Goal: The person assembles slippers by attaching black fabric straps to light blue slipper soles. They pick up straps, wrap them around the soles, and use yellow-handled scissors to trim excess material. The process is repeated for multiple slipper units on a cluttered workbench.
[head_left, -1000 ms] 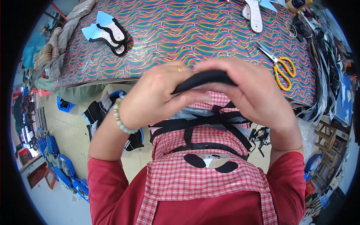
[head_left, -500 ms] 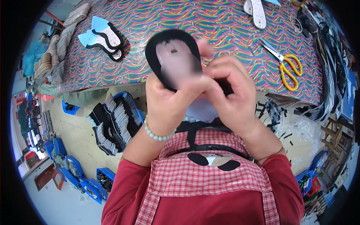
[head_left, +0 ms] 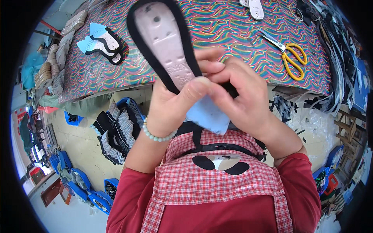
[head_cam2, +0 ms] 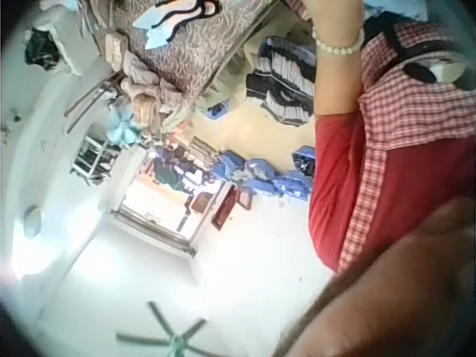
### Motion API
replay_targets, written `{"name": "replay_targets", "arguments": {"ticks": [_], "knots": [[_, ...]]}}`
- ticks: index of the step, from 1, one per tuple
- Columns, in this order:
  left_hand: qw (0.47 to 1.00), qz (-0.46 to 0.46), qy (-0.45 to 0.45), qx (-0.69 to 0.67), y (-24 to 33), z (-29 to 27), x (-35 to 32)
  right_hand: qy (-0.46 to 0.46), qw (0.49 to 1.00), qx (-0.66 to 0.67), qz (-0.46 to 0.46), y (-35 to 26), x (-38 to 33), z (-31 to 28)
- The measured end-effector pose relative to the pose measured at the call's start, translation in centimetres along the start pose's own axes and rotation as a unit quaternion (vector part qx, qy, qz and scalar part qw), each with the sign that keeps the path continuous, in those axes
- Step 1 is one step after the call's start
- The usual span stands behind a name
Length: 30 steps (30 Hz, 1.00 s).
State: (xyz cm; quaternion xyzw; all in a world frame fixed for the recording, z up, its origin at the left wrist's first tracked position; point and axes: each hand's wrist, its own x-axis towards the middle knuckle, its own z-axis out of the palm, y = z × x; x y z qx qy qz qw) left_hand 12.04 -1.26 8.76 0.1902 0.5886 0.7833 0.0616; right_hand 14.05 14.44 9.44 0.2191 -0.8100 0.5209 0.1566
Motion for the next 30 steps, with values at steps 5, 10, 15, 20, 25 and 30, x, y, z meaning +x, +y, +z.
{"name": "replay_targets", "arguments": {"ticks": [5,10,15,20,25,30], "knots": [[0.990,-0.044,0.116,-0.059,0.4,-0.4,-0.9,0.021,0.974,0.154,0.165,1.6,-2.7,0.9],[0.989,-0.015,0.074,0.130,0.4,-0.2,-0.7,-0.131,0.971,0.135,0.146,2.3,-1.5,0.1],[0.991,-0.130,-0.021,0.022,0.9,-1.3,0.5,-0.037,0.994,0.071,0.074,2.5,-1.4,1.2],[0.973,-0.203,-0.105,0.022,0.8,-5.1,0.8,-0.191,0.974,-0.025,0.121,1.4,-2.7,1.3],[0.884,-0.394,-0.236,-0.092,4.0,-10.2,-2.3,-0.158,0.984,-0.023,0.074,4.3,-2.7,-7.0],[0.836,-0.122,0.059,-0.531,9.5,-13.4,-1.6,-0.006,0.905,-0.385,0.182,9.1,-6.4,-17.0]]}}
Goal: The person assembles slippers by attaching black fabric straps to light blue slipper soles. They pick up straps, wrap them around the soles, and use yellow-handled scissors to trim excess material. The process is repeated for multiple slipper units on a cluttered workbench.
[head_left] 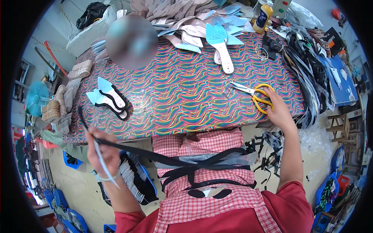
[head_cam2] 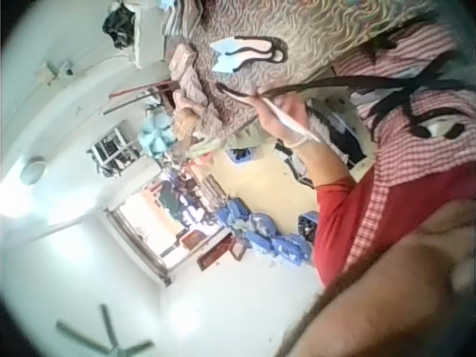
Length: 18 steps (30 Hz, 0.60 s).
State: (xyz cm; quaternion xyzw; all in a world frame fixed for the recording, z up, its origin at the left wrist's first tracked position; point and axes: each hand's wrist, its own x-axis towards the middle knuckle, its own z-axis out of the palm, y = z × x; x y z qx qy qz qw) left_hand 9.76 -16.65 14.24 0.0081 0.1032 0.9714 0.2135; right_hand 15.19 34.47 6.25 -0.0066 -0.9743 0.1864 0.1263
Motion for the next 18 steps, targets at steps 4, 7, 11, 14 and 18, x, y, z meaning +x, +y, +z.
{"name": "replay_targets", "arguments": {"ticks": [4,7,11,14,18], "knots": [[0.959,0.267,-0.032,0.091,13.6,-2.7,-1.5,-0.123,0.991,-0.053,0.016,0.5,1.3,-1.5],[0.832,0.433,0.169,0.304,11.5,0.9,0.9,-0.140,0.988,-0.051,-0.036,0.2,2.2,-1.5],[0.891,0.061,0.186,0.409,-2.0,-3.7,3.5,-0.173,0.984,-0.001,-0.032,-1.2,1.7,0.0],[0.947,-0.071,0.152,0.273,-8.6,-5.2,4.1,-0.235,0.971,0.035,0.021,-1.6,2.4,1.6],[0.946,-0.060,0.149,0.281,-13.2,-3.4,5.9,-0.114,0.883,0.435,0.134,-5.1,-0.2,2.4]]}}
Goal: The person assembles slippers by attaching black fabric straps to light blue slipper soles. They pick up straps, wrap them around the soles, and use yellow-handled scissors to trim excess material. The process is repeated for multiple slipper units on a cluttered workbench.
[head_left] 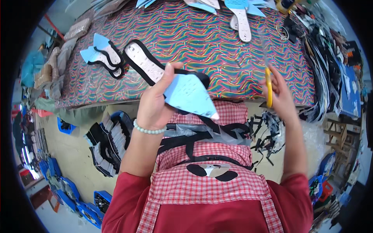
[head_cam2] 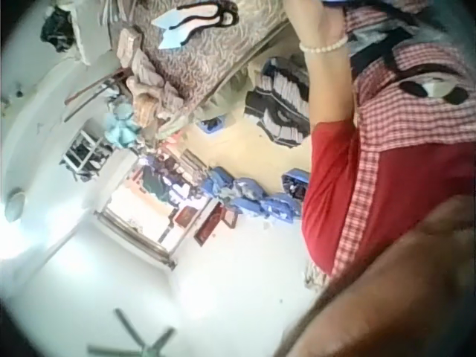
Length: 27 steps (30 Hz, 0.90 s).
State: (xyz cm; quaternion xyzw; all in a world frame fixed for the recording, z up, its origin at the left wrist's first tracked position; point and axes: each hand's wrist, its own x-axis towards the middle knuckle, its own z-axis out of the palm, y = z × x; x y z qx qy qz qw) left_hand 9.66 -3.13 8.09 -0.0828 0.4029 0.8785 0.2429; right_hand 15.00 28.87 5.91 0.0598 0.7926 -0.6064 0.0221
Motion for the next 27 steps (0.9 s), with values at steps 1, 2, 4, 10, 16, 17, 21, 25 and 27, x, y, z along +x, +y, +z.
{"name": "replay_targets", "arguments": {"ticks": [1,2,4,10,16,17,21,25,27], "knots": [[0.999,0.016,0.032,0.018,-0.2,0.6,0.2,0.043,0.998,0.003,-0.050,-0.3,-1.6,1.5],[0.999,0.013,0.023,0.019,-0.1,0.2,0.2,0.037,0.998,-0.001,-0.046,-1.8,-3.4,3.0],[0.999,-0.025,0.023,-0.040,0.3,0.7,-0.3,-0.073,0.979,0.189,-0.010,-1.0,-6.1,6.2],[0.996,-0.076,-0.035,-0.006,-0.4,0.0,-3.0,-0.092,0.954,0.286,0.001,-1.7,-2.1,12.2],[0.989,-0.131,-0.004,-0.068,0.3,-3.8,-5.2,-0.055,0.978,0.203,0.010,-4.4,2.4,13.2],[0.982,-0.141,-0.014,-0.123,0.2,-4.4,-5.3,0.020,0.984,0.178,-0.013,-4.2,2.7,13.1],[0.968,-0.043,-0.031,-0.245,-1.2,-3.8,-5.1,-0.283,0.953,0.097,-0.043,-2.4,-2.3,9.7],[0.972,-0.071,0.035,-0.222,-1.8,-1.6,-4.4,-0.353,0.935,-0.024,0.010,-1.7,-6.4,10.3],[0.972,-0.105,0.008,-0.211,-2.0,-1.3,-4.3,-0.318,0.948,-0.032,0.002,-1.2,-6.8,10.6]]}}
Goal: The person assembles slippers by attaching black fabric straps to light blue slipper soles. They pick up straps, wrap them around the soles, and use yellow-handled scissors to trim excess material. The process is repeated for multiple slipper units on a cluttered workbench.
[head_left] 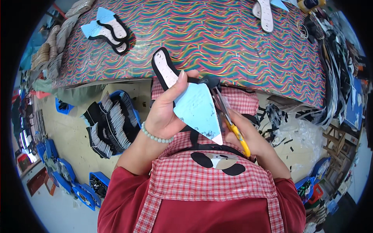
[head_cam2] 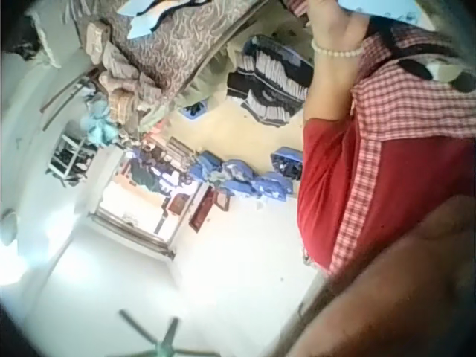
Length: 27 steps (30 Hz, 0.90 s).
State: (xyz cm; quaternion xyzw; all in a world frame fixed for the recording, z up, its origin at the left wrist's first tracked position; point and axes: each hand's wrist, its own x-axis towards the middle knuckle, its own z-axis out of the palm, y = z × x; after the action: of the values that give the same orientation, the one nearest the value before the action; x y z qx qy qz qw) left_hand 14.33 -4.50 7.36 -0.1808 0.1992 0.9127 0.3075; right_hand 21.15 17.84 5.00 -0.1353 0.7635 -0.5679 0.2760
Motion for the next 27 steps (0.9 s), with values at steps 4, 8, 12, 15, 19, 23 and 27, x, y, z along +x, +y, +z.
{"name": "replay_targets", "arguments": {"ticks": [4,8,12,15,19,23,27], "knots": [[0.999,-0.032,-0.012,0.027,0.1,0.3,0.8,0.103,0.994,-0.029,-0.026,-0.6,1.3,0.3],[0.976,0.053,0.031,0.211,0.6,1.0,2.4,0.242,0.965,-0.094,-0.046,-0.5,0.3,-1.6],[0.918,0.112,0.008,0.381,1.3,1.0,3.5,0.390,0.874,-0.277,0.084,1.1,-0.1,-8.7],[0.866,0.169,0.000,0.471,0.6,1.6,4.2,0.412,0.807,-0.423,-0.028,1.2,-0.6,-11.9],[0.800,0.232,-0.138,0.537,-1.5,1.5,5.3,0.259,0.961,-0.059,-0.076,-1.9,1.5,-7.9],[0.903,0.252,-0.109,0.331,-1.3,4.9,3.9,0.209,0.951,-0.175,-0.145,-1.3,4.7,-3.3],[0.879,0.267,-0.312,0.242,3.5,3.5,1.9,0.156,0.954,-0.154,-0.203,0.8,4.9,0.0]]}}
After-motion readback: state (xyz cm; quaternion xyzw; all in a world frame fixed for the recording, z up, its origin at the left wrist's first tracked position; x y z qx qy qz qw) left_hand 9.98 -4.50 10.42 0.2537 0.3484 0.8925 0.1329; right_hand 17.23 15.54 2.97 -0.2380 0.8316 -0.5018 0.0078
